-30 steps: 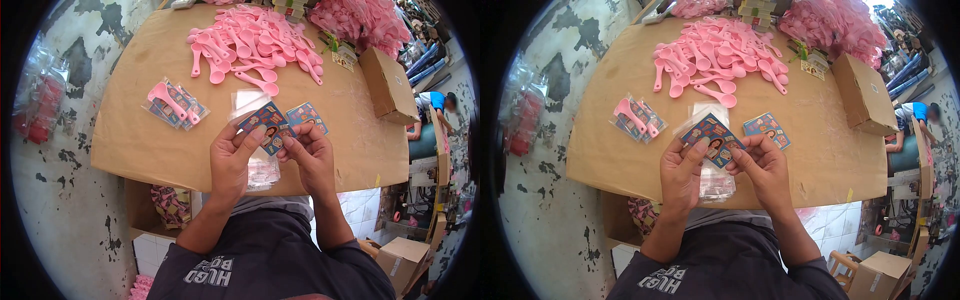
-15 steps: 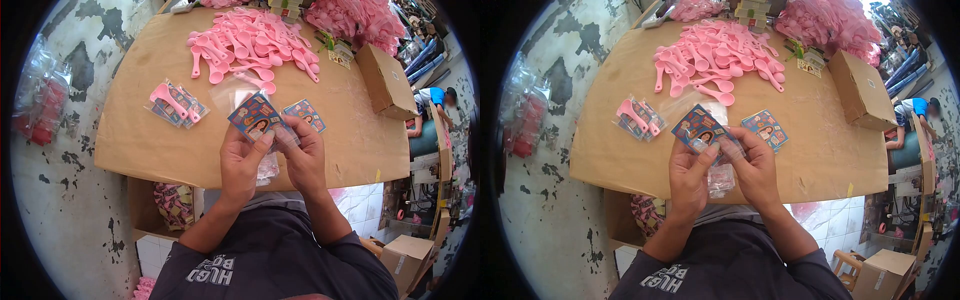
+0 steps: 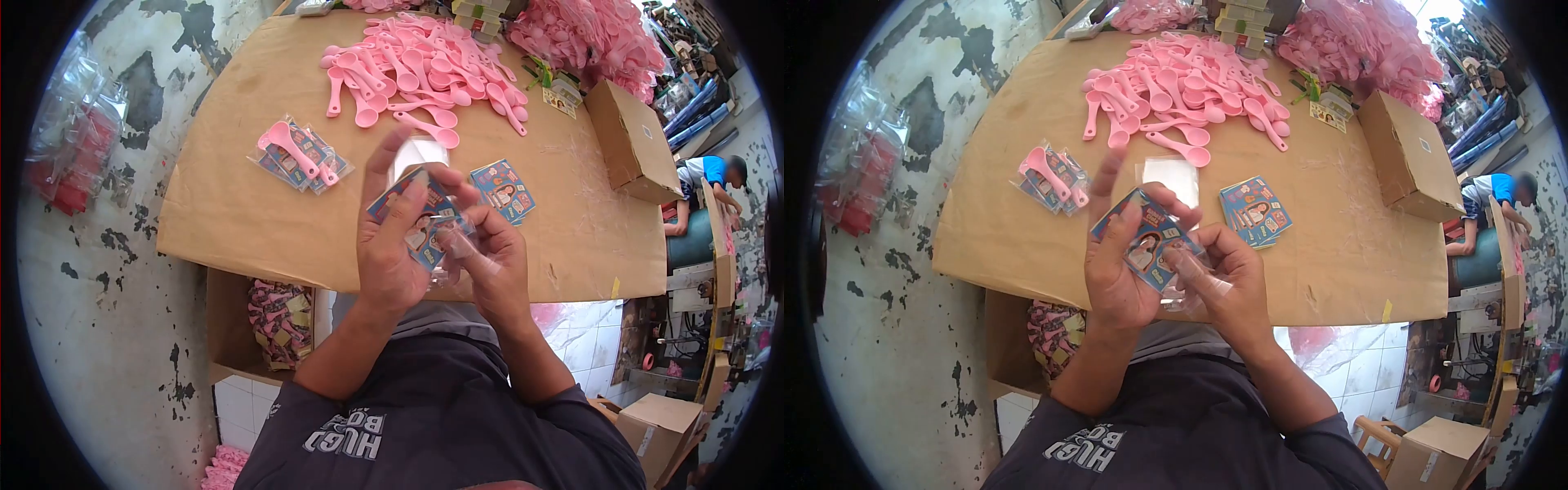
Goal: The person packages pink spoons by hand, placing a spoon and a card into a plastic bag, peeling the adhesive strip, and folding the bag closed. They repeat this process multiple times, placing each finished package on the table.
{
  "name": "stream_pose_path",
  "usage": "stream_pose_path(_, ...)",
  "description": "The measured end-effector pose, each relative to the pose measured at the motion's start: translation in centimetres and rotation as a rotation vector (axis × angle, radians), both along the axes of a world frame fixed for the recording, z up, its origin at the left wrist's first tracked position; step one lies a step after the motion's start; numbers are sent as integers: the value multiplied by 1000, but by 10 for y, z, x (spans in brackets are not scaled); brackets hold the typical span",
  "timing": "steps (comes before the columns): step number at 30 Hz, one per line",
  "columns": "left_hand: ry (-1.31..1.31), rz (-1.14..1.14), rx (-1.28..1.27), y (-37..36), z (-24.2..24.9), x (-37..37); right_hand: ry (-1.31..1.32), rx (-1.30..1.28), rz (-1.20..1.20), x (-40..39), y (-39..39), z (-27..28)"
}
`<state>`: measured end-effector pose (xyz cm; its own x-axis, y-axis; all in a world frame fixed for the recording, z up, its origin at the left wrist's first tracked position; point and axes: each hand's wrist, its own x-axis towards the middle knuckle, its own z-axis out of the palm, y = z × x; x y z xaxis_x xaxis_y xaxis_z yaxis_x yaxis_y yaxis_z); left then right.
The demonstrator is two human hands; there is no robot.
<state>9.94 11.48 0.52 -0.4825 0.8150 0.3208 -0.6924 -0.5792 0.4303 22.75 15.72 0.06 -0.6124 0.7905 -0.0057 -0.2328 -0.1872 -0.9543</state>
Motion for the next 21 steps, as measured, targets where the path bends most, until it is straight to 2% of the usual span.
stream_pose_path(2,28,-99,-101,-3,2,2,0,4,-38,-3,-3,-2)
stream_pose_path(7,33,-155,-139,-13,6,0,-5,95,-134,-8,-11,-6)
stream_pose_path(9,35,-121,-155,-13,1,-3,-66,367,-230,-7,-14,-3)
stream_pose_path(10,33,-75,-176,-13,0,-5,-65,376,-240,-4,-14,0)
stream_pose_path(12,32,-40,-201,-16,1,-9,-268,853,-279,4,-15,7)
stream_pose_path(13,-71,-39,-218,-17,-1,-13,-309,998,-205,10,-15,20)
stream_pose_path(14,-174,-39,-234,-18,-5,-19,-308,1009,-217,12,-16,27)
stream_pose_path(16,-197,-62,-230,-22,-17,-39,-283,1103,-71,16,-18,39)
stream_pose_path(18,-304,-47,-162,-31,-23,-55,-264,1075,-13,26,-15,51)
stream_pose_path(20,-309,-6,-161,-42,-20,-65,-274,654,341,43,-6,72)
stream_pose_path(21,-311,43,-189,-48,-18,-68,-193,595,444,51,3,81)
